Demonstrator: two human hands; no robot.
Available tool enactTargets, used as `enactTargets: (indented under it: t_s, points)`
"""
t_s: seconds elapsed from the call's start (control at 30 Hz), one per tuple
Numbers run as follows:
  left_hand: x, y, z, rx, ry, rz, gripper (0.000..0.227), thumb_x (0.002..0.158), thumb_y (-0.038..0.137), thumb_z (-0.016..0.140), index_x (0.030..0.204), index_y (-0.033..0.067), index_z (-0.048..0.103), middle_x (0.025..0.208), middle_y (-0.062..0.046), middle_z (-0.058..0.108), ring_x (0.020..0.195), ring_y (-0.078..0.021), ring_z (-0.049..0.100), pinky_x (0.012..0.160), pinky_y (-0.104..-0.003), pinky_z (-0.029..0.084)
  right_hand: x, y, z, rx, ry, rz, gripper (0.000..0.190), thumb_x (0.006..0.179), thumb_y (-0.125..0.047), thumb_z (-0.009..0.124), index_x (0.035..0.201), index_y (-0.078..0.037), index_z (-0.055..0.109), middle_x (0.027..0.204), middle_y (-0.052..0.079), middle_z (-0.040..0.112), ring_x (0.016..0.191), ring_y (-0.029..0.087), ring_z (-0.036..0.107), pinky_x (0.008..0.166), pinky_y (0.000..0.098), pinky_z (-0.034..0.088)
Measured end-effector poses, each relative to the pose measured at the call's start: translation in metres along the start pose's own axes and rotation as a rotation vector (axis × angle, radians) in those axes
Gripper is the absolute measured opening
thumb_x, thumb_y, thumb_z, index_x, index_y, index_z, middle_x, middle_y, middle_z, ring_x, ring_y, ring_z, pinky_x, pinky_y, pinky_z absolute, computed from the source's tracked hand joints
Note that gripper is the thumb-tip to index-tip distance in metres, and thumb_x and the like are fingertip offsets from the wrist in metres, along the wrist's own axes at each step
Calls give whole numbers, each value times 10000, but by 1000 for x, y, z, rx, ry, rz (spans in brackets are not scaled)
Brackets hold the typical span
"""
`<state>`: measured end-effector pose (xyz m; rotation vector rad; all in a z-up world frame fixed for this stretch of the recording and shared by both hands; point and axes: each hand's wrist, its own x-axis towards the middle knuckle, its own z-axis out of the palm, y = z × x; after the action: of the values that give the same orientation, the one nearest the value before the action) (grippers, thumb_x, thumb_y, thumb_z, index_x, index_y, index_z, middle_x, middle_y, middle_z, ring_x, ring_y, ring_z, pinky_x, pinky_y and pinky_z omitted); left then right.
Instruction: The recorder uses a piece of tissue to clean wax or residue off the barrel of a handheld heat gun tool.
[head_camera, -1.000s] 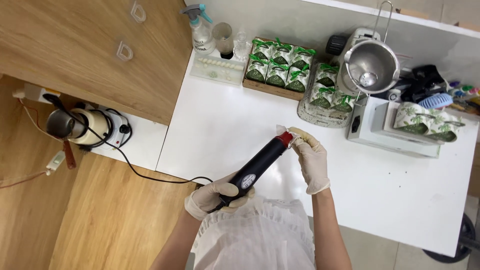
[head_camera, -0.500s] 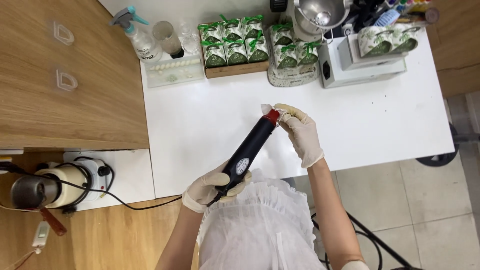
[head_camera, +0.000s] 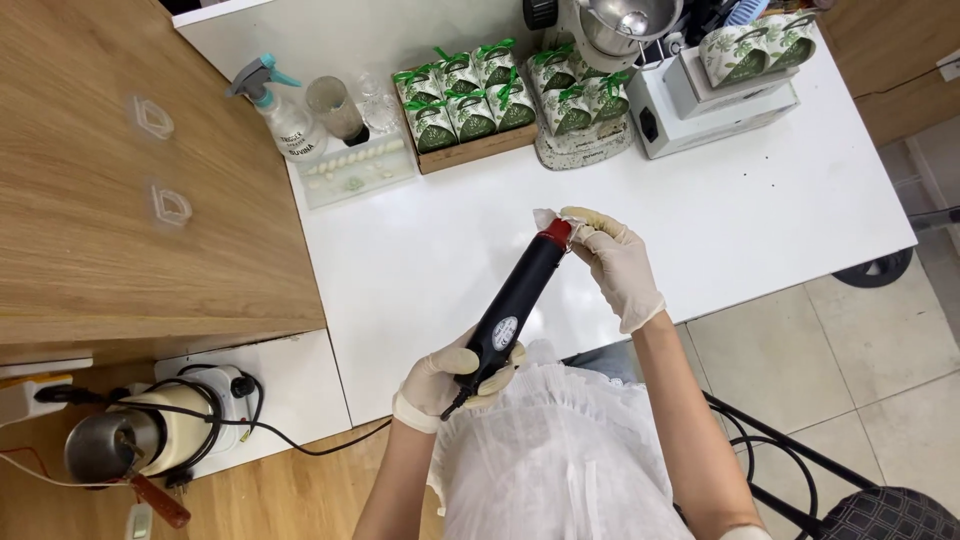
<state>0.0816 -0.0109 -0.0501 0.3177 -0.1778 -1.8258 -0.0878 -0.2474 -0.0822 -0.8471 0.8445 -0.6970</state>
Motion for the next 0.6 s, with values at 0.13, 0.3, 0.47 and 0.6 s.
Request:
enactTargets:
  t_s: [0.13, 0.3, 0.47, 0.6]
  points:
    - [-3, -7, -2, -9, -7, 63, 910, 821, 285, 832, 1471, -125, 344, 1122, -193, 602, 671, -123, 552, 409, -223, 381, 4, -1, 9, -10, -33, 10, 223, 968, -22, 615, 1161, 28, 714, 1156, 118, 734, 1062, 178, 699, 1013, 328, 576]
    - [-8, -6, 2, -2, 41, 106, 930, 799, 295, 840, 1462, -139, 353, 1072, -205, 606, 622, -135, 548, 396, -239, 396, 11, 1, 16, -39, -73, 14, 217, 968, -25, 618, 1154, 31, 716, 1150, 118, 740, 1059, 175, 703, 1012, 327, 575]
    - [-11, -6, 1, -95, 10, 130, 920, 827, 217, 820, 1509, -125, 307, 1095, -226, 603, 662, -160, 551, 413, -248, 402, 20, 3, 23, -44, -117, 25, 219, 963, -18, 618, 1153, 29, 719, 1138, 114, 742, 1045, 168, 704, 1009, 326, 577]
    - [-13, -7, 2, -120, 16, 138, 911, 830, 168, 785, 1559, -47, 283, 1127, -223, 600, 721, -184, 559, 437, -247, 421, 28, 12, 24, -37, -126, 48, 220, 963, -5, 615, 1154, 28, 719, 1131, 115, 741, 1027, 169, 702, 996, 330, 578]
